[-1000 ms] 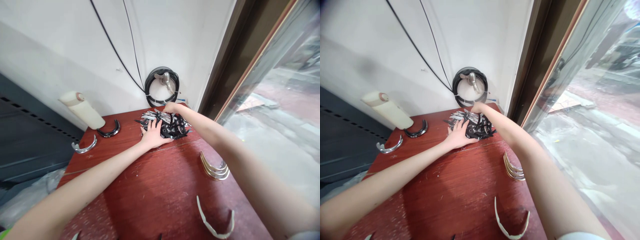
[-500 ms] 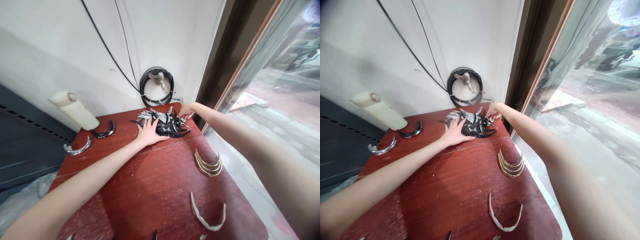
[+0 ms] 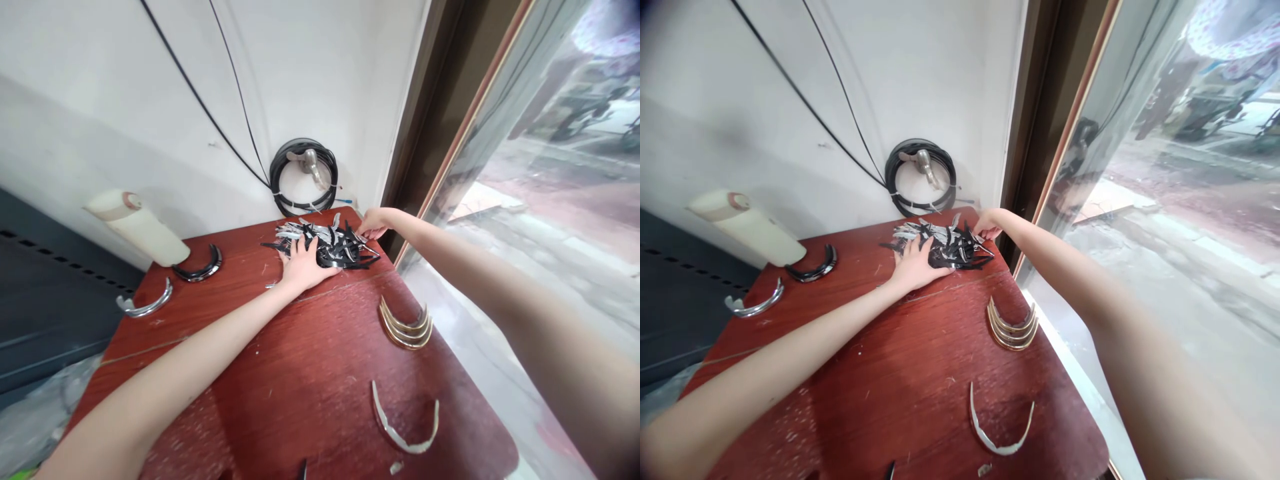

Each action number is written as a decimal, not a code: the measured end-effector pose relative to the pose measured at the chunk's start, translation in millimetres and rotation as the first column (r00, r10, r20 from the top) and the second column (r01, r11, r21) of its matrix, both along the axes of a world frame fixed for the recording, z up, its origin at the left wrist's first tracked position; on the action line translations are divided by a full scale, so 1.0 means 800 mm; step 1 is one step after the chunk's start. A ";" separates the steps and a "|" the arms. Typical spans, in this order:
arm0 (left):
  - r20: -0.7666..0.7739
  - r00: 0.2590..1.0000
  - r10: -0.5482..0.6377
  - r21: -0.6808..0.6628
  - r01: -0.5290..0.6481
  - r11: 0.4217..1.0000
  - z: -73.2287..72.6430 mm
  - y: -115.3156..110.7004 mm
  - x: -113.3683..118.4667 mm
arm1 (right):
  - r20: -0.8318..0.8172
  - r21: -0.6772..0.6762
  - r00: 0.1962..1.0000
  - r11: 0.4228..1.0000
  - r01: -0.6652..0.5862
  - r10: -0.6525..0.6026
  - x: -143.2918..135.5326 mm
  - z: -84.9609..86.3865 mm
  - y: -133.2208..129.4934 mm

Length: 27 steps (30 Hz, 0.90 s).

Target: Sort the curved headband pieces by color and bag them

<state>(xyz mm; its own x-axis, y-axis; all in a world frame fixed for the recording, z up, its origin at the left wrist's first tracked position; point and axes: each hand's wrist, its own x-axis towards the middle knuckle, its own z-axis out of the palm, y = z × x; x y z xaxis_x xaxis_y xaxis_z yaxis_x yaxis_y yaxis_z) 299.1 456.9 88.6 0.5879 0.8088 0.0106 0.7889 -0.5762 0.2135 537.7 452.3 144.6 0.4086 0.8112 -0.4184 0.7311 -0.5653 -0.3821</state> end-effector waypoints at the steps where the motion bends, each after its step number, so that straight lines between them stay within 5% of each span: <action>1: 0.000 1.000 0.007 0.004 -0.007 1.000 -0.001 -0.001 0.003 | -0.024 -0.027 1.000 1.000 0.003 -0.004 0.001 0.001 -0.002; 8: -0.006 1.000 0.027 0.013 -0.027 1.000 -0.003 -0.007 0.020 | -0.071 -0.034 0.997 0.999 0.003 -0.005 -0.001 -0.003 -0.012; 19: -0.011 0.999 -0.036 -0.082 0.035 0.996 0.007 -0.010 0.015 | 0.088 0.203 0.984 0.965 -0.168 0.153 0.009 -0.027 -0.042; 23: 0.001 0.997 -0.075 -0.045 0.075 0.996 0.033 -0.012 -0.012 | 0.196 0.279 0.964 0.932 -0.230 0.180 0.001 -0.035 -0.058; 27: -0.021 0.999 -0.034 0.042 0.035 0.999 0.063 -0.016 -0.078 | 0.267 0.354 0.940 0.886 -0.300 0.212 -0.008 -0.042 -0.090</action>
